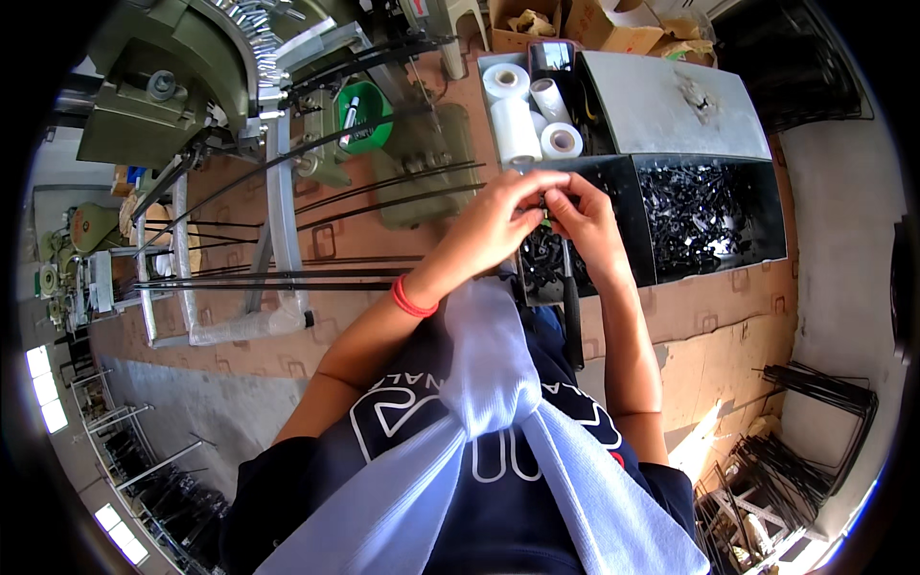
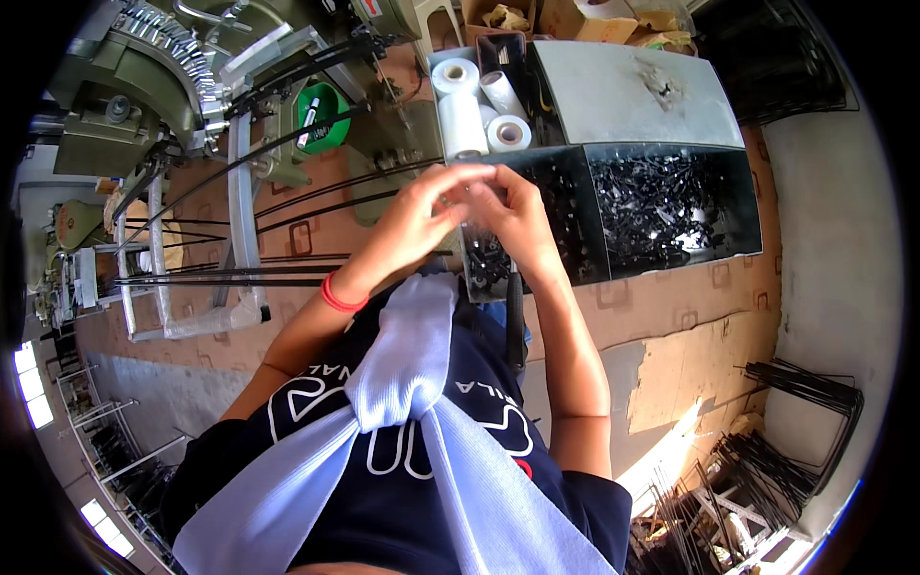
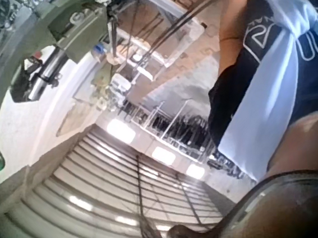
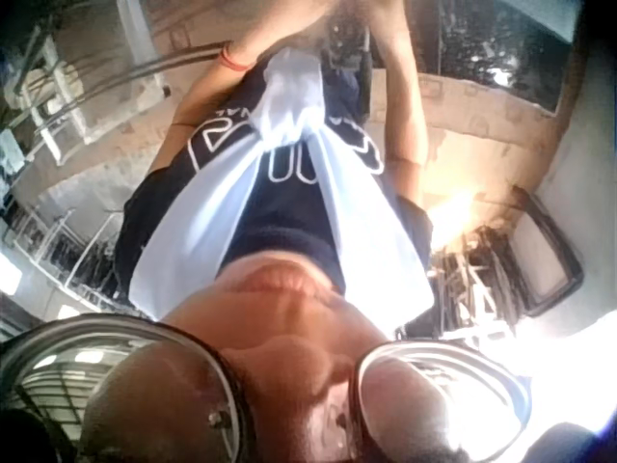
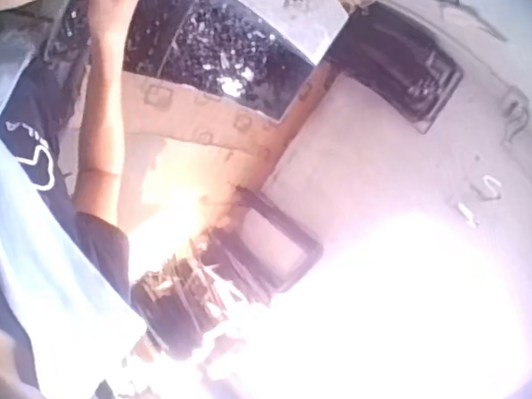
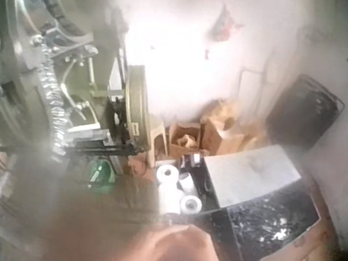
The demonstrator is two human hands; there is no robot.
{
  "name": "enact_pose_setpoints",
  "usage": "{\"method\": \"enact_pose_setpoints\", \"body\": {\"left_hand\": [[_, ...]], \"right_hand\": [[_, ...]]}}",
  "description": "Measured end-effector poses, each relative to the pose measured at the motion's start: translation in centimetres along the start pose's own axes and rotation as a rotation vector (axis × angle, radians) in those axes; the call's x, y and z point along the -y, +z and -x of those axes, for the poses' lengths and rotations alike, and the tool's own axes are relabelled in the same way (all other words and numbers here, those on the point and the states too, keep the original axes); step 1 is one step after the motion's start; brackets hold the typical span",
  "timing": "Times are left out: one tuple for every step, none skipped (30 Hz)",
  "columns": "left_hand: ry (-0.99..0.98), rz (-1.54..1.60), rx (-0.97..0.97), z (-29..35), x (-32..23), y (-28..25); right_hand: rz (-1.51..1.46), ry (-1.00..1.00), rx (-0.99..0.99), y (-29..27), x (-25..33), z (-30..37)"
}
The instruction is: The person assembles a metal frame structure by inserting long black rods into a jig and securing them with small black plastic clips. They repeatedly pick up rods, align them within the frame, and use a hammer to tap the clips into place, ensuring the rods are held securely.
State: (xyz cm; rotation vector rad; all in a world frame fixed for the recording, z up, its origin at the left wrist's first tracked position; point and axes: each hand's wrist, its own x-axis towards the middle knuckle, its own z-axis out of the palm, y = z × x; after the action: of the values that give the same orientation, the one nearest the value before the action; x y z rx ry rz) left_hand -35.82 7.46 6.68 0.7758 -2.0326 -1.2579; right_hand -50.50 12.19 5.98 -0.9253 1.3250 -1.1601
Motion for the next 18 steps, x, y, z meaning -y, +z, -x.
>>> {"method": "enact_pose_setpoints", "body": {"left_hand": [[0.152, -0.295, -0.042, 0.2, 0.1, -0.2], [0.103, -0.317, -0.044, 0.3, 0.0, -0.4], [0.1, -0.271, -0.031, 0.3, 0.3, -0.6], [0.096, -0.224, -0.018, 0.3, 0.9, -0.9], [0.092, -0.177, -0.006, 0.1, 1.3, -1.2], [0.019, -0.058, -0.012, -0.1, 1.1, -1.4], [-0.007, -0.087, -0.018, -0.1, 1.3, -1.6], [-0.032, -0.116, -0.025, -0.1, 1.6, -1.9], [-0.055, -0.146, -0.032, -0.3, 1.8, -2.4], [-0.042, -0.086, -0.066, -0.5, 1.9, -2.9], [-0.085, -0.045, -0.08, -0.6, 1.9, -3.5], [-0.114, 0.048, -0.13, -0.6, 2.7, -3.9], [-0.142, 0.142, -0.181, -0.8, 3.2, -4.3], [-0.173, 0.318, -0.221, -0.8, 3.6, -4.7], [-0.23, 0.488, -0.271, -1.1, 3.2, -5.1], [-0.231, 0.462, -0.319, -1.2, 3.6, -5.3], [-0.231, 0.436, -0.367, -1.2, 4.0, -5.6], [-0.181, 0.2, -0.435, -1.2, 4.2, -6.1]], "right_hand": [[0.099, -0.087, 0.008, -0.3, -1.1, -0.7], [0.159, -0.09, 0.028, -0.3, -1.4, -1.1], [0.221, -0.085, 0.045, -0.4, -1.5, -1.2], [0.293, -0.09, 0.06, -0.3, -1.5, -1.6], [0.366, -0.095, 0.076, -0.2, -1.4, -2.1], [0.439, -0.093, 0.092, -0.1, -1.4, -2.3], [0.508, -0.096, 0.089, 0.4, -0.5, -2.1], [0.578, -0.1, 0.088, 1.1, 0.8, -1.9], [0.647, -0.106, 0.084, 1.7, 1.6, -2.0], [0.624, -0.143, 0.032, 2.0, 1.2, -2.4], [0.574, -0.211, -0.022, 2.4, 0.9, -2.8], [0.521, -0.282, -0.074, 3.1, 0.6, -3.3], [0.466, -0.353, -0.125, 3.6, 0.6, -3.8], [0.3, -0.185, -0.028, 3.9, 0.9, -4.5], [0.026, -0.173, 0.06, 4.4, 0.6, -5.4], [-0.043, -0.169, 0.066, 4.8, 0.0, -6.4], [-0.112, -0.165, 0.073, 5.2, -0.5, -7.5], [-0.07, -0.154, 0.053, 5.5, -0.6, -8.5]]}}
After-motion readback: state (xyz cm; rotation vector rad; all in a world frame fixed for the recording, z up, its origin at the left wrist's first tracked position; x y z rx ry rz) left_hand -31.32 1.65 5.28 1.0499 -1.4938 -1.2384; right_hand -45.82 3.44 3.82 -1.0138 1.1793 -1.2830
